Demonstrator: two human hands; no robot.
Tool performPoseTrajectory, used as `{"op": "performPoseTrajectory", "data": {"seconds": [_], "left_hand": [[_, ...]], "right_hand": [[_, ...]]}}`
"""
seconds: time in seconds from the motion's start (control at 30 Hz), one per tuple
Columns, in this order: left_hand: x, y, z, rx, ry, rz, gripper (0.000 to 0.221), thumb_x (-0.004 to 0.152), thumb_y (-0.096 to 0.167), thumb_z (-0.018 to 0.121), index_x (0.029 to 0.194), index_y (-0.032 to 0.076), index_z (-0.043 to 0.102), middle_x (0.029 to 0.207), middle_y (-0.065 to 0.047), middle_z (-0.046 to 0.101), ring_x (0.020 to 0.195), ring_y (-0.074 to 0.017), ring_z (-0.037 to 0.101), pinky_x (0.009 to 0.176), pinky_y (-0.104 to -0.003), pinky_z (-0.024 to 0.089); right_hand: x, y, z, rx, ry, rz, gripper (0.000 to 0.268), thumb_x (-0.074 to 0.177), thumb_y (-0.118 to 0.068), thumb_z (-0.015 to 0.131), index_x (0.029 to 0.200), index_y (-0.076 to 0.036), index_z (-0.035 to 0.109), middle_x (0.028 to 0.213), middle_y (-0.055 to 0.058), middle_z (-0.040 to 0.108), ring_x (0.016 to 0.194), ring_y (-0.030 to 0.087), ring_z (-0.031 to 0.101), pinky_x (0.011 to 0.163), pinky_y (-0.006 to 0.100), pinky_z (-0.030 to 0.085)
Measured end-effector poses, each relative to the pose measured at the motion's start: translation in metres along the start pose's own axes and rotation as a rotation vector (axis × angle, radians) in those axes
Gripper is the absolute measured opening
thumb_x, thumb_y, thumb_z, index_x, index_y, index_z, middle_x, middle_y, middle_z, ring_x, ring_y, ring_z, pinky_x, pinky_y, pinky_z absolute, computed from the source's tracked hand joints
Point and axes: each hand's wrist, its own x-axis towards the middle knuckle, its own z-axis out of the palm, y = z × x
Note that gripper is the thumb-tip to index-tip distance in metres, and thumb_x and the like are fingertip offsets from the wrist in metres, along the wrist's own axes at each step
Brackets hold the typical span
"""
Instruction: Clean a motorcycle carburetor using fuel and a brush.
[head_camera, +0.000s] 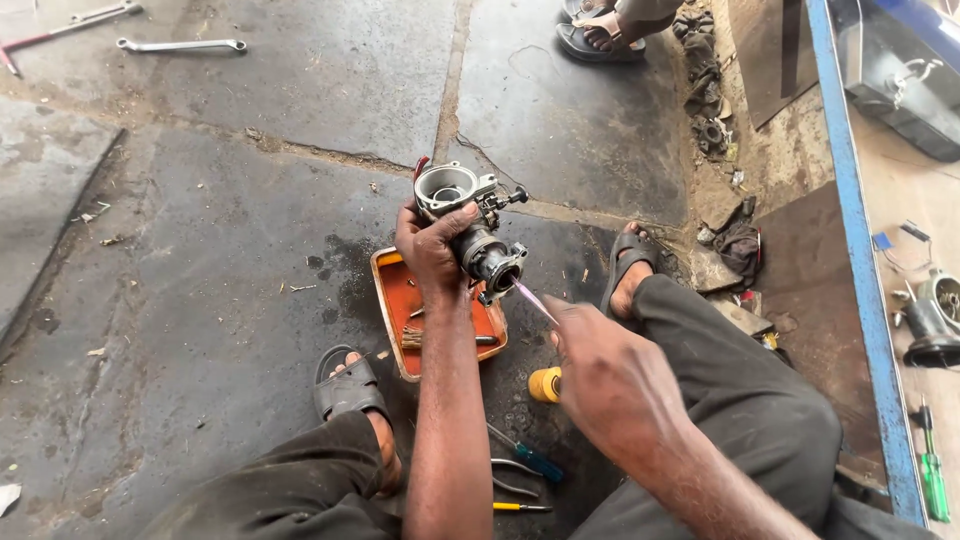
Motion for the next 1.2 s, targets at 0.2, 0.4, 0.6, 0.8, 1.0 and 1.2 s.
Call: {"op": "performPoseTrajectory", "data": {"seconds": [0.2, 0.4, 0.6, 0.8, 1.0, 1.2], "left_hand": [[0.010, -0.012, -0.009, 0.018, 0.006, -0.011, 0.058, 0.063, -0.003, 0.079, 0.116, -0.009, 0.056, 0.098, -0.019, 0.065, 0.076, -0.0278, 0.070, 0.066, -0.043, 0.066], [0.030, -0.011, -0.020, -0.078, 0.094, -0.021, 0.064, 0.057, -0.003, 0.079, 0.117, -0.006, 0.057, 0.096, -0.017, 0.067, 0.078, -0.0288, 0.071, 0.070, -0.042, 0.069], [0.039, -0.028, -0.032, -0.026, 0.004, -0.024, 0.061, 0.061, -0.005, 0.080, 0.118, -0.008, 0.058, 0.099, -0.016, 0.067, 0.081, -0.0256, 0.070, 0.077, -0.042, 0.065], [0.031, -0.030, -0.033, -0.027, -0.059, -0.130, 0.049, 0.067, -0.004, 0.077, 0.113, -0.009, 0.061, 0.095, -0.017, 0.068, 0.073, -0.0280, 0.070, 0.068, -0.042, 0.065], [0.037, -0.048, -0.042, -0.077, 0.028, -0.220, 0.046, 0.066, -0.001, 0.075, 0.111, -0.006, 0.064, 0.090, -0.014, 0.070, 0.066, -0.0254, 0.070, 0.061, -0.039, 0.065], [0.056, -0.072, -0.080, -0.183, 0.030, -0.317, 0.035, 0.077, 0.001, 0.074, 0.109, -0.009, 0.064, 0.081, -0.015, 0.067, 0.057, -0.0249, 0.068, 0.054, -0.035, 0.062]], "right_hand": [[0.024, 0.012, 0.027, -0.072, -0.116, 0.038, 0.020, 0.100, -0.029, 0.065, 0.103, -0.010, 0.068, 0.076, 0.005, 0.061, 0.062, 0.024, 0.064, 0.055, 0.039, 0.051], [0.041, 0.006, 0.006, 0.006, -0.126, -0.171, 0.035, 0.092, -0.022, 0.066, 0.123, -0.005, 0.069, 0.075, 0.008, 0.057, 0.060, 0.026, 0.061, 0.050, 0.038, 0.048], [0.043, 0.003, 0.005, -0.045, -0.219, -0.327, 0.033, 0.093, -0.024, 0.068, 0.119, -0.004, 0.069, 0.072, 0.006, 0.057, 0.057, 0.024, 0.061, 0.046, 0.039, 0.047], [0.049, 0.003, 0.007, -0.050, -0.290, -0.365, 0.021, 0.084, -0.017, 0.070, 0.100, -0.005, 0.067, 0.072, 0.006, 0.058, 0.059, 0.025, 0.062, 0.047, 0.040, 0.049], [0.048, 0.010, -0.001, -0.005, -0.249, -0.312, 0.015, 0.083, -0.012, 0.066, 0.097, -0.005, 0.065, 0.073, 0.005, 0.058, 0.061, 0.023, 0.063, 0.050, 0.038, 0.049], [0.033, 0.027, -0.041, -0.063, -0.182, -0.271, 0.027, 0.090, -0.017, 0.071, 0.114, -0.005, 0.071, 0.072, 0.002, 0.057, 0.057, 0.018, 0.058, 0.045, 0.035, 0.043]]}}
